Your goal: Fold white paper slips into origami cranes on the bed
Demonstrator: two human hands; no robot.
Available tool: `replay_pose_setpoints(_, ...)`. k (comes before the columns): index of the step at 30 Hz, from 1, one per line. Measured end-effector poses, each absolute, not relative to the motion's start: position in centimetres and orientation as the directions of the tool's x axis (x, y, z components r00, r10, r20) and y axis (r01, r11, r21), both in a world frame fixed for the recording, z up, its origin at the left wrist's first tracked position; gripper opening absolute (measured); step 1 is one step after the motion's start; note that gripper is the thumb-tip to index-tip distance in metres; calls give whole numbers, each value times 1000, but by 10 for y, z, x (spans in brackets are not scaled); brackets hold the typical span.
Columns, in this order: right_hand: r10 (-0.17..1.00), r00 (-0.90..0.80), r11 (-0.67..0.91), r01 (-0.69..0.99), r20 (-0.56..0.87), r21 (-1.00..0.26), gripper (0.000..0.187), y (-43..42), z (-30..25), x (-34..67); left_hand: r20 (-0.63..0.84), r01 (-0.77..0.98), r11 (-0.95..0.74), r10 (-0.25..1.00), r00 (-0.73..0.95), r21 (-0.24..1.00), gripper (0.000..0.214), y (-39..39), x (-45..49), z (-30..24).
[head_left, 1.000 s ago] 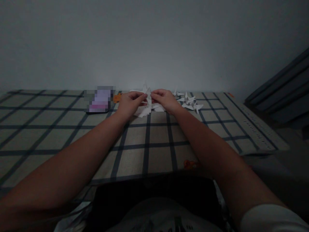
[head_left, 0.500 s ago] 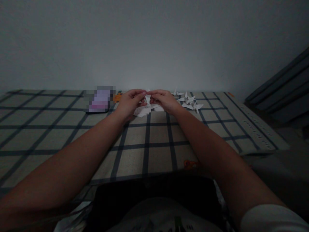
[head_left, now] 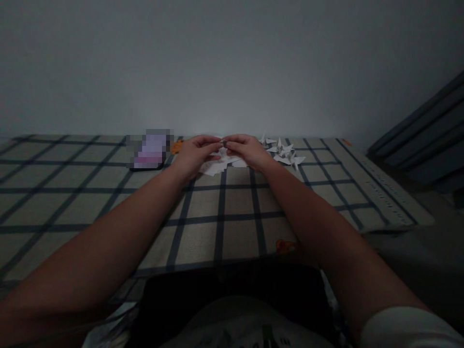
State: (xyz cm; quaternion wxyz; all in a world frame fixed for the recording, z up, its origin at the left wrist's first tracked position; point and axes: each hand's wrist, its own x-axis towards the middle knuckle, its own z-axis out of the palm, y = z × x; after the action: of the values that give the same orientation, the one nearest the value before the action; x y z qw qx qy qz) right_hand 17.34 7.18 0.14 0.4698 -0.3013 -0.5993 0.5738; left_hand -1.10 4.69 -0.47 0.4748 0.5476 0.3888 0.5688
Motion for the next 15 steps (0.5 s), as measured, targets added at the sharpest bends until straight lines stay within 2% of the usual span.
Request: replay_pose_setpoints(15,921,-318,233,-13,225,-972,15,65,6,171,347,92,-341,936,-60,936,29,40,-7,-2)
